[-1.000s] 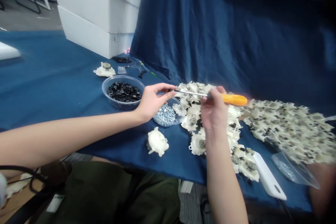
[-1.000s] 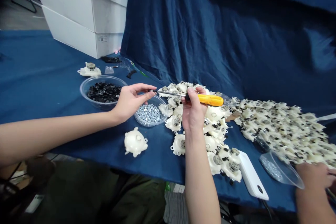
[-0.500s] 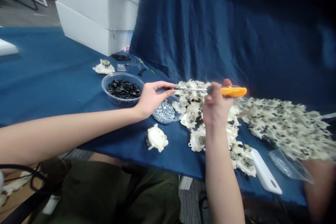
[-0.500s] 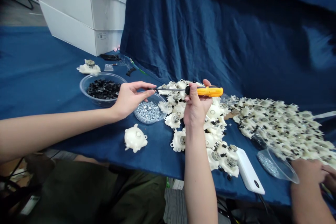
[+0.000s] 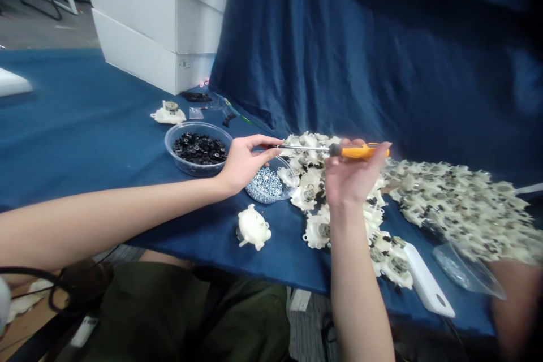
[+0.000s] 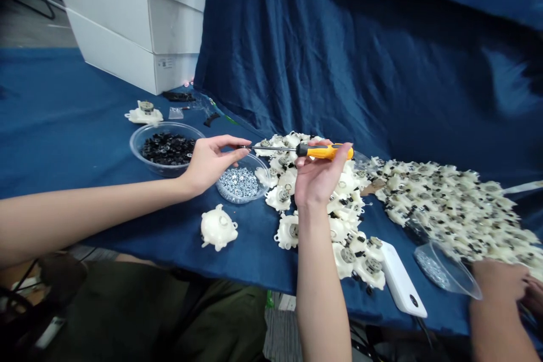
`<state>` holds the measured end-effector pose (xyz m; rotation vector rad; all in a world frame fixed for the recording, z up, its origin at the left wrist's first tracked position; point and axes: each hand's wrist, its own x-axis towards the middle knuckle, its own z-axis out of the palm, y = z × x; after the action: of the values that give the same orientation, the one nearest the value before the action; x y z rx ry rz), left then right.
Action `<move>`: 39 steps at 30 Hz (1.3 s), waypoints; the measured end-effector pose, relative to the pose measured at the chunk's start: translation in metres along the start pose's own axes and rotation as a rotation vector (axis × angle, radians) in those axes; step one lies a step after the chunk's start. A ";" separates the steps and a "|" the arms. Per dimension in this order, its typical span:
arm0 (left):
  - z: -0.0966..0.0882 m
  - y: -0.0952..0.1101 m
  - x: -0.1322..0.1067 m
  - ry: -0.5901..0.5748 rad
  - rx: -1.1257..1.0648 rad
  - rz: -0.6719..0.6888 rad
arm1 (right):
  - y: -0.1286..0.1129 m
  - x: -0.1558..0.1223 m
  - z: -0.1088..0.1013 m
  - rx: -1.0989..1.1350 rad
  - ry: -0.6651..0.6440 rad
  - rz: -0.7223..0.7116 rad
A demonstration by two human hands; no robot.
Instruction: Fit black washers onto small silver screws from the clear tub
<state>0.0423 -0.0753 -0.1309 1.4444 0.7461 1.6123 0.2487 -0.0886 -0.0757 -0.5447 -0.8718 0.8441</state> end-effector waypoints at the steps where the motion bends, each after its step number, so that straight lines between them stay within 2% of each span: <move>1: 0.000 0.000 0.000 -0.002 -0.003 0.003 | 0.001 0.001 -0.001 -0.015 0.012 -0.001; 6: 0.000 -0.001 0.001 0.002 0.000 0.020 | 0.005 0.003 -0.004 -0.133 0.095 -0.070; 11: 0.000 0.000 0.000 0.006 -0.017 -0.001 | 0.002 0.001 -0.004 -0.228 0.104 -0.181; 15: 0.000 0.001 0.000 0.005 -0.028 -0.018 | 0.000 0.000 -0.005 -0.199 0.072 -0.158; 21: -0.001 -0.001 0.000 0.003 -0.007 -0.006 | 0.001 0.003 -0.007 -0.210 0.095 -0.126; 27: -0.002 0.000 0.001 0.020 -0.003 -0.015 | 0.006 0.004 -0.006 -0.263 0.092 -0.194; 39: -0.004 -0.001 0.004 0.021 0.002 0.002 | 0.007 0.003 -0.004 -0.276 -0.017 -0.193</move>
<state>0.0386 -0.0713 -0.1308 1.4325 0.7582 1.6309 0.2500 -0.0823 -0.0811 -0.6821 -1.0468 0.5560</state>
